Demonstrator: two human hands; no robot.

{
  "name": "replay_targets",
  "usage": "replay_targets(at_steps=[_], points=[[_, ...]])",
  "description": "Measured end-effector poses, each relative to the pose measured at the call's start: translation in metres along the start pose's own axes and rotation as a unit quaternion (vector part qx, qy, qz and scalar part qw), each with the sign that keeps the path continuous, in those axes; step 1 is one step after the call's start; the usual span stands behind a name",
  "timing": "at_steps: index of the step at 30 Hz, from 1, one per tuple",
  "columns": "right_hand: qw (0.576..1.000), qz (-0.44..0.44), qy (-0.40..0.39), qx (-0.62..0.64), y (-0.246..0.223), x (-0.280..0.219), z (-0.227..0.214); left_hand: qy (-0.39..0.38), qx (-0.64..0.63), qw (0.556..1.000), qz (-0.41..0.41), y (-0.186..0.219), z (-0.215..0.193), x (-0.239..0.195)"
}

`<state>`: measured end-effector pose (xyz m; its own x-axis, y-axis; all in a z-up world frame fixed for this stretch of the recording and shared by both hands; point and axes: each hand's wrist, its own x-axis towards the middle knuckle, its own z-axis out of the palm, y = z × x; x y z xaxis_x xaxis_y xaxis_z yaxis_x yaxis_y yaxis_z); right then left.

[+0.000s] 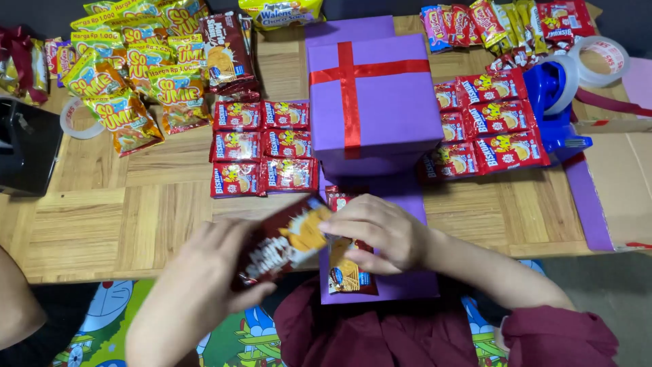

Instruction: The person constructs a decorative snack box by taping various packaged snacks onto a purple cardboard base.

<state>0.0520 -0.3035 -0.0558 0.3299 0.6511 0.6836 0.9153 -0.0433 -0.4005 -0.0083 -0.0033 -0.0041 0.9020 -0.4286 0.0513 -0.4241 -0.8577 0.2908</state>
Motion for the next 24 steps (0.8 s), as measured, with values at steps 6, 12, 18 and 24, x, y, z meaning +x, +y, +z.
replay_targets(at_steps=[6, 12, 18, 24], points=[[0.949, 0.225, -0.210, 0.063, -0.028, -0.033, -0.017, -0.102, -0.082, 0.952, 0.278, 0.052, 0.039, 0.056], [0.937, 0.299, -0.179, 0.007, -0.027, -0.072, -0.016, 0.059, -0.008, 0.932, 0.357, 0.076, 0.062, 0.076], [0.806, 0.553, 0.052, 0.205, 0.013, -0.094, -0.014, 0.120, 0.063, 0.956, 0.260, 0.065, 0.086, 0.083], [0.809, 0.576, 0.061, 0.097, 0.041, -0.135, 0.000, 0.015, 0.117, 0.977, 0.180, 0.040, 0.148, 0.081]])
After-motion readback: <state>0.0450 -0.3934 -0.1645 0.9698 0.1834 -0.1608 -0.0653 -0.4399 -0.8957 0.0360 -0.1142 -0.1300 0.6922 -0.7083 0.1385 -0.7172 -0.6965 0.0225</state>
